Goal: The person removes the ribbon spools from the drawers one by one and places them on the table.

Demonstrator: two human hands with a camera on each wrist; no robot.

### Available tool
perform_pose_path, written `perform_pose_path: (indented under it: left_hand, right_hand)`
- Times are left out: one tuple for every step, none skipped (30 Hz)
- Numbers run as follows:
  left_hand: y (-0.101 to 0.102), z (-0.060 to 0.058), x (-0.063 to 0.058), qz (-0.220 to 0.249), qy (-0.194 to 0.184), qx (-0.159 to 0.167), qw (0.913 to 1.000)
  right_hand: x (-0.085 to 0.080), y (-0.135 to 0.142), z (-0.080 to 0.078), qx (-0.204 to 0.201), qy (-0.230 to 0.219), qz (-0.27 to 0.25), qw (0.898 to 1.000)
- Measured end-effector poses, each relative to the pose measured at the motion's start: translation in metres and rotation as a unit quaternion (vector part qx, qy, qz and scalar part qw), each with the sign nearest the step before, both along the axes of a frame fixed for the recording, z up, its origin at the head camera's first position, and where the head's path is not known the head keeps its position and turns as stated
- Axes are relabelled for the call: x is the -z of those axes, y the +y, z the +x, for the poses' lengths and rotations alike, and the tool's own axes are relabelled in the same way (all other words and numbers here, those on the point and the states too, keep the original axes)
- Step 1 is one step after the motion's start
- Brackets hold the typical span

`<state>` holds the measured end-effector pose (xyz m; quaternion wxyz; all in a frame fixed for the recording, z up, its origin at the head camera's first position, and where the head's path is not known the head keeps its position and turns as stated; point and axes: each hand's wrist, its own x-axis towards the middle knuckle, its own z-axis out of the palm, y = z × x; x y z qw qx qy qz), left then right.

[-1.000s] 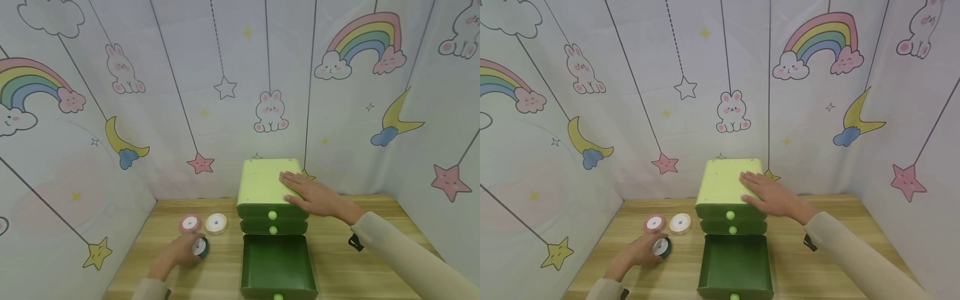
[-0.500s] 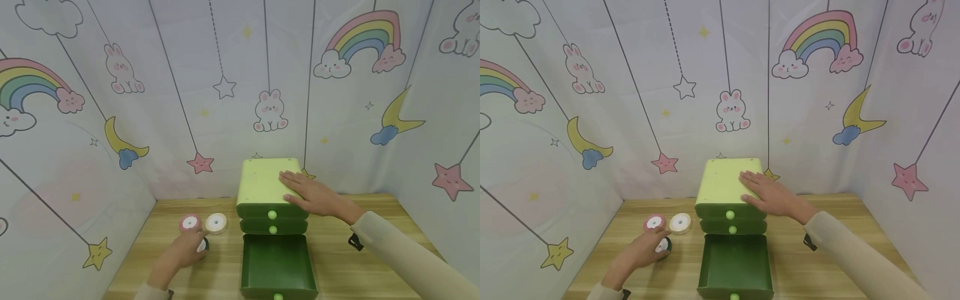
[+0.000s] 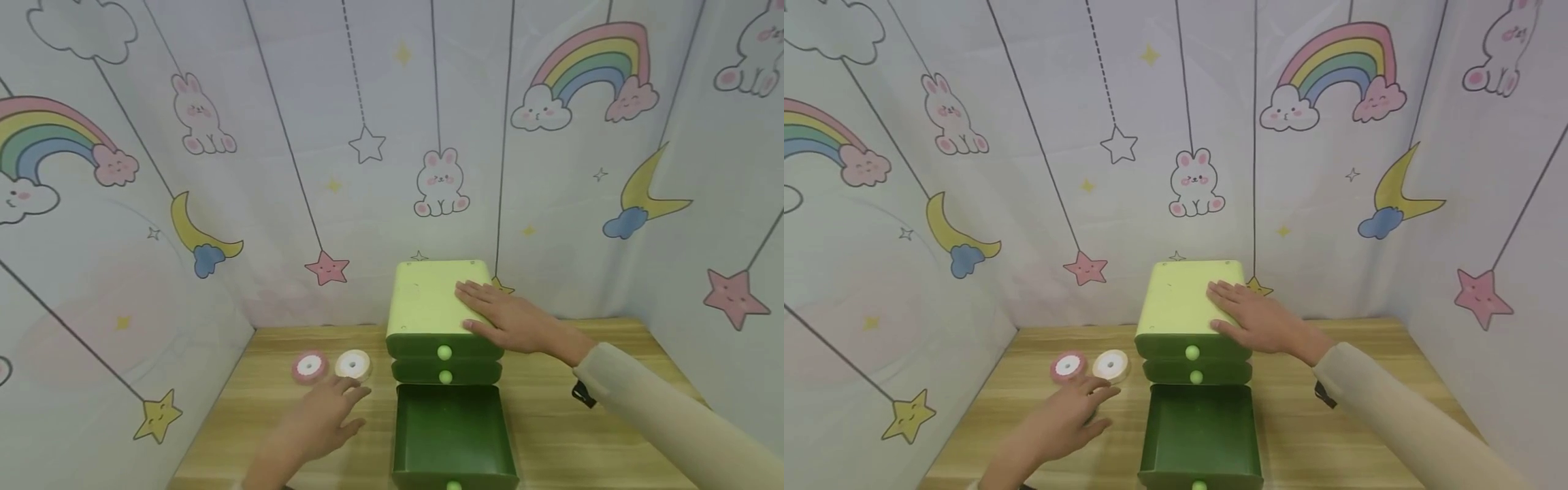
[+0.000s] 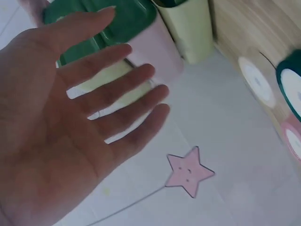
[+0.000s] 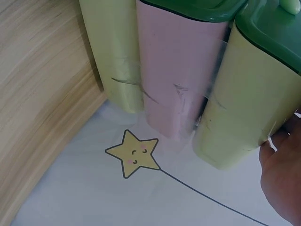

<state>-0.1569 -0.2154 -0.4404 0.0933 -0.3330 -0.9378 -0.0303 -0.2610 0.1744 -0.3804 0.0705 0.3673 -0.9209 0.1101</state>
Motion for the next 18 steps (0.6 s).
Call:
perform_pose_path:
  left_hand:
    - [0.004, 0.003, -0.001, -0.003, 0.019, 0.016, 0.9997]
    - [0.008, 0.006, -0.001, -0.004, 0.037, 0.032, 0.9988]
    - [0.012, 0.009, -0.001, -0.002, 0.057, 0.049, 0.9972]
    - [0.017, 0.012, -0.001, -0.001, 0.077, 0.067, 0.9948]
    - [0.022, 0.015, 0.000, 0.002, 0.097, 0.085, 0.9916]
    - [0.028, 0.018, 0.001, 0.006, 0.120, 0.104, 0.9873]
    - [0.034, 0.021, 0.002, 0.003, 0.137, 0.119, 0.9833]
    - [0.040, 0.024, 0.004, -0.002, 0.154, 0.135, 0.9788]
    - [0.046, 0.026, 0.006, -0.006, 0.174, 0.151, 0.9730]
    - [0.051, 0.029, 0.008, -0.014, 0.194, 0.167, 0.9665]
    - [0.057, 0.031, 0.010, -0.020, 0.212, 0.183, 0.9598]
    - [0.062, 0.034, 0.013, -0.030, 0.227, 0.196, 0.9535]
    - [0.067, 0.037, 0.016, -0.040, 0.235, 0.207, 0.9487]
    - [0.072, 0.039, 0.019, -0.048, 0.243, 0.218, 0.9438]
    - [0.076, 0.041, 0.022, -0.056, 0.247, 0.228, 0.9401]
    - [0.080, 0.044, 0.025, -0.065, 0.242, 0.237, 0.9386]
    - [0.084, 0.046, 0.029, -0.073, 0.235, 0.243, 0.9384]
    - [0.087, 0.047, 0.033, -0.077, 0.227, 0.248, 0.9387]
  right_hand:
    - [0.000, 0.000, 0.000, 0.000, -0.001, 0.000, 1.000]
    - [0.000, 0.000, 0.000, 0.001, -0.002, 0.001, 1.000]
    - [0.000, 0.000, 0.000, 0.001, -0.003, 0.000, 1.000]
    - [0.000, 0.000, 0.000, 0.001, -0.003, -0.001, 1.000]
    - [0.000, 0.000, 0.000, 0.001, -0.003, -0.001, 1.000]
    - [0.000, 0.000, 0.000, 0.000, -0.002, -0.002, 1.000]
    - [0.000, 0.000, 0.000, 0.001, -0.002, -0.002, 1.000]
    - [0.000, 0.000, 0.000, 0.000, -0.001, -0.003, 1.000]
    - [0.000, 0.000, 0.000, 0.000, -0.001, -0.003, 1.000]
    - [-0.001, 0.000, 0.001, 0.000, -0.001, -0.003, 1.000]
    - [-0.001, 0.000, 0.001, 0.001, -0.002, -0.003, 1.000]
    - [-0.001, 0.000, 0.001, 0.000, -0.003, -0.003, 1.000]
    - [-0.001, 0.000, 0.001, 0.001, -0.004, -0.003, 1.000]
    - [-0.001, 0.000, 0.002, 0.001, -0.004, -0.002, 1.000]
    - [-0.001, 0.000, 0.002, 0.001, -0.005, -0.002, 1.000]
    - [-0.001, 0.000, 0.002, 0.001, -0.004, -0.001, 1.000]
    - [-0.001, 0.000, 0.001, 0.001, -0.002, 0.000, 1.000]
    - [-0.001, 0.000, 0.001, 0.001, 0.000, 0.000, 1.000]
